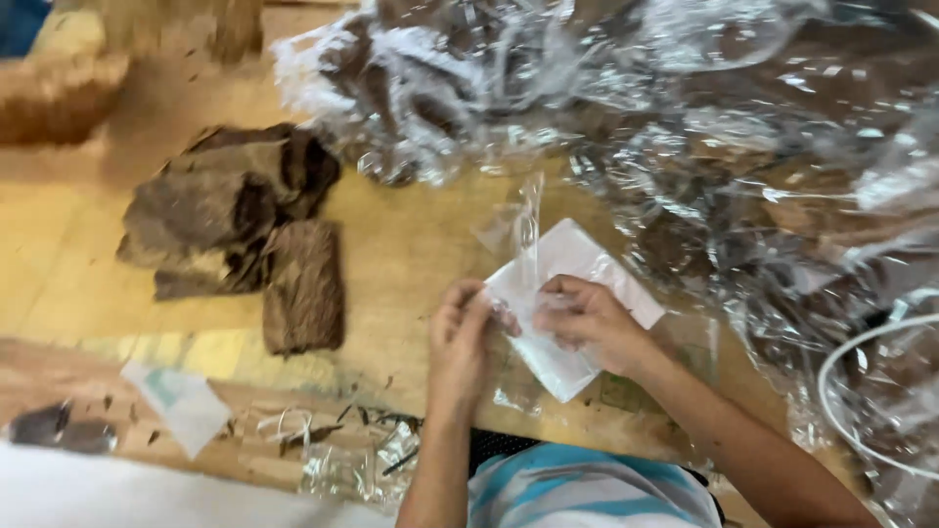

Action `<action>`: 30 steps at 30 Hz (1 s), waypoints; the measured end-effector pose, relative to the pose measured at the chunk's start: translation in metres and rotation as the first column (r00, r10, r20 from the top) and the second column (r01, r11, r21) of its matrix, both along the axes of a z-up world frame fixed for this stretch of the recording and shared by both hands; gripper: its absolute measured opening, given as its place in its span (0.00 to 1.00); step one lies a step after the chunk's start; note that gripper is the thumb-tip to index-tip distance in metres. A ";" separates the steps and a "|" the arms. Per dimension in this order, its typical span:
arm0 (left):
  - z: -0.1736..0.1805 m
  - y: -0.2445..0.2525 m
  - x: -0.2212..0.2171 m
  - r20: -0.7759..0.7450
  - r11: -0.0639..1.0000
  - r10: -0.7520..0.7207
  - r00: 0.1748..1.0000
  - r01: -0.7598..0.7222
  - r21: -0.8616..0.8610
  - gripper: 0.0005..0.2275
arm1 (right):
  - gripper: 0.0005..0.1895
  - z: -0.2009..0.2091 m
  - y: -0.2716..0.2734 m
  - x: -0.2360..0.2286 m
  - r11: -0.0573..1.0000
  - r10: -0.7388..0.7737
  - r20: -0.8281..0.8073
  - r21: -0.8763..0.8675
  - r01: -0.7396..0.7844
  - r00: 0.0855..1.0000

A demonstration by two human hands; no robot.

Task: The person repeatedly picks up dried brown leaf bundles from a wooden table and places them into clear plastic bags. They seal each bag and set it aside. Another person's hands are visible on the left, also handling the leaf bundles.

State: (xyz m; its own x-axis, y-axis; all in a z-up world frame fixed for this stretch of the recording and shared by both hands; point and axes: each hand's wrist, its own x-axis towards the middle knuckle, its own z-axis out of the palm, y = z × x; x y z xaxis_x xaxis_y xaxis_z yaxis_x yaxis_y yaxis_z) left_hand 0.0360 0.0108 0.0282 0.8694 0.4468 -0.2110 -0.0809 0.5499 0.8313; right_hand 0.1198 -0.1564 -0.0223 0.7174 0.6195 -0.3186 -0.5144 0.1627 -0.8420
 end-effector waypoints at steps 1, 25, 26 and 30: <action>0.008 -0.002 -0.002 -0.004 0.999 0.032 0.999 -0.032 0.005 0.04 | 0.15 -0.006 0.000 0.004 0.999 0.032 -0.004 0.005 -0.032 0.999; 0.004 0.228 -0.058 -0.427 0.050 0.664 0.614 0.533 0.845 0.35 | 0.40 -0.002 -0.059 0.007 0.815 -0.285 0.670 -0.207 0.541 0.685; -0.003 0.234 -0.055 -0.459 0.079 0.617 0.639 0.530 0.844 0.34 | 0.43 0.012 -0.062 0.005 0.808 -0.196 0.754 -0.239 0.539 0.627; 0.002 0.221 -0.043 -0.554 0.300 0.458 0.696 0.466 0.833 0.30 | 0.44 0.041 -0.071 0.007 0.807 0.124 0.889 -0.349 0.476 0.441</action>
State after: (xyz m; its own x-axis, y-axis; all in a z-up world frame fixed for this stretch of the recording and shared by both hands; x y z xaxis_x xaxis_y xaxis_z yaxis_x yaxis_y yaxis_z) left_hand -0.0074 0.2315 0.0300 0.6974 0.7085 -0.1084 0.6546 -0.5679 0.4991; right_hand 0.1271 -0.2279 0.0190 0.8535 0.4057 0.3272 0.4916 -0.4184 -0.7637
